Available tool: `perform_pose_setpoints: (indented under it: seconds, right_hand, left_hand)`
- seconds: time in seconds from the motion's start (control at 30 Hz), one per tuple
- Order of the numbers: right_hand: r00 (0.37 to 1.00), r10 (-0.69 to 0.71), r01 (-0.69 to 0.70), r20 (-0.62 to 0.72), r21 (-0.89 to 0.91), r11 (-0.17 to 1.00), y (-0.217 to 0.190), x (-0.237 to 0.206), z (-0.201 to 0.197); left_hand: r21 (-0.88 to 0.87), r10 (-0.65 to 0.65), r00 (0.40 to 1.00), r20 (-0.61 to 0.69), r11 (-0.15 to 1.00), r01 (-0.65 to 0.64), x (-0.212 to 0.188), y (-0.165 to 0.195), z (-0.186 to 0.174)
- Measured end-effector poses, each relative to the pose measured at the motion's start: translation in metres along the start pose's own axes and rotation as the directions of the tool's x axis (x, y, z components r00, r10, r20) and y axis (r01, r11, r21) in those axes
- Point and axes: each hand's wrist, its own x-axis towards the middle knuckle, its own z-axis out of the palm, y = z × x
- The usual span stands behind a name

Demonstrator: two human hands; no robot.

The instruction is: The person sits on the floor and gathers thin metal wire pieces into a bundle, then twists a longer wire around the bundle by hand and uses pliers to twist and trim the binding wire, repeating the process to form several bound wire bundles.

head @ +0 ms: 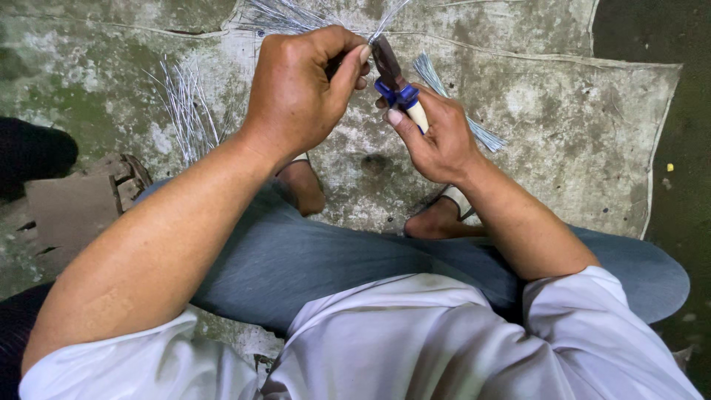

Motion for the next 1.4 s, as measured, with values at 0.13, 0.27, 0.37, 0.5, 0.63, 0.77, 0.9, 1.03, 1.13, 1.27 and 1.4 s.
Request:
perform_pose_setpoints:
  seconds: [0.13, 0.27, 0.37, 0.5, 0.63, 0.77, 0.9, 1.03, 1.13, 1.27, 1.4]
  right_hand:
    - [0.999, 0.036, -0.036, -0.002, -0.025, 0.999, -0.002, 0.001, 0.0]
    - [1.0, 0.018, -0.019, -0.017, -0.07, 0.997, -0.004, 0.001, 0.002]
    - [1.0, 0.004, -0.006, -0.02, -0.072, 0.997, -0.005, 0.0, 0.002]
    - [1.0, -0.024, 0.022, -0.014, -0.097, 0.995, -0.004, -0.002, 0.002]
    - [0.999, -0.026, 0.022, -0.028, -0.138, 0.99, -0.001, -0.003, 0.006]
    - [0.997, 0.068, -0.072, -0.03, -0.152, 0.986, 0.004, -0.002, 0.009]
    - [0.999, -0.038, 0.038, -0.001, 0.012, 0.999, 0.006, -0.003, 0.007]
    - [0.999, -0.044, 0.044, 0.009, 0.029, 0.999, 0.004, -0.004, 0.006]
    - [1.0, -0.001, 0.001, 0.015, -0.005, 1.0, 0.003, -0.004, 0.007]
    - [0.999, -0.035, 0.034, -0.006, -0.026, 0.999, 0.002, -0.002, 0.008]
    - [0.997, -0.069, 0.066, -0.033, -0.067, 0.996, 0.002, -0.002, 0.008]
  left_hand:
    - [-0.006, -0.008, 1.0, 0.008, 1.0, 0.008, 0.002, 0.001, -0.001]
    - [-0.058, -0.048, 0.998, 0.028, 0.997, 0.05, 0.001, 0.0, -0.001]
    - [-0.205, -0.082, 0.995, 0.062, 0.974, 0.093, -0.001, -0.003, 0.002]
    - [-0.327, -0.205, 0.97, 0.128, 0.915, 0.237, -0.004, -0.008, 0.007]
    - [-0.449, -0.23, 0.96, 0.161, 0.849, 0.279, -0.005, -0.018, 0.013]
    - [-0.533, -0.25, 0.946, 0.207, 0.782, 0.323, -0.004, -0.026, 0.015]
    - [-0.545, -0.219, 0.954, 0.204, 0.784, 0.296, -0.004, -0.026, 0.014]
    - [-0.55, -0.224, 0.954, 0.201, 0.779, 0.299, -0.005, -0.022, 0.01]
    - [-0.562, -0.224, 0.952, 0.21, 0.769, 0.305, -0.005, -0.022, 0.01]
    - [-0.565, -0.245, 0.944, 0.221, 0.756, 0.329, -0.005, -0.025, 0.011]
    - [-0.581, -0.26, 0.934, 0.245, 0.732, 0.356, -0.004, -0.03, 0.014]
